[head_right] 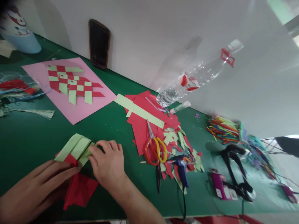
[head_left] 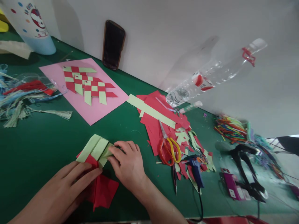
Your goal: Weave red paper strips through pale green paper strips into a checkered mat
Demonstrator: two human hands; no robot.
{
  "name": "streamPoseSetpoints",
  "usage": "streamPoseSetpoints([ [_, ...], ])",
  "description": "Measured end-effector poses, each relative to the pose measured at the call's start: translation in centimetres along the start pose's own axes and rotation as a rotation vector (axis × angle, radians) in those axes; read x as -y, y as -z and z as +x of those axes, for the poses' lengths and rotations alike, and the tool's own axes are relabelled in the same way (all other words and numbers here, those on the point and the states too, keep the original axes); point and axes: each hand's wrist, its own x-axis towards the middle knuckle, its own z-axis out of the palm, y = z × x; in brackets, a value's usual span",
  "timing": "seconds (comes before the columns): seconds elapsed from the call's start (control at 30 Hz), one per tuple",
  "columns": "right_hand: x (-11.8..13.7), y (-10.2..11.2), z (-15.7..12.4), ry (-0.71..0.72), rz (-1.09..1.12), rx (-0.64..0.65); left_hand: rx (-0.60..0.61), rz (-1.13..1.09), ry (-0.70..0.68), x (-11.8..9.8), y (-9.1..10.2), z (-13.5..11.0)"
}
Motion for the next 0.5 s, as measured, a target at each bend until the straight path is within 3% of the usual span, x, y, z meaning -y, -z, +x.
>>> streamPoseSetpoints([
  [0.23, 0.4, 0.1, -1.1, 0.067, 0.066, 0.014, -0.005, -0.039, 0.047, -0.4, 0.0, 0.1],
  [0.5, 1.5, 0.4, -4.1, 0.162, 0.068, 0.028, -0.065, -0.129, -0.006, 0.3, 0.0, -0.1],
])
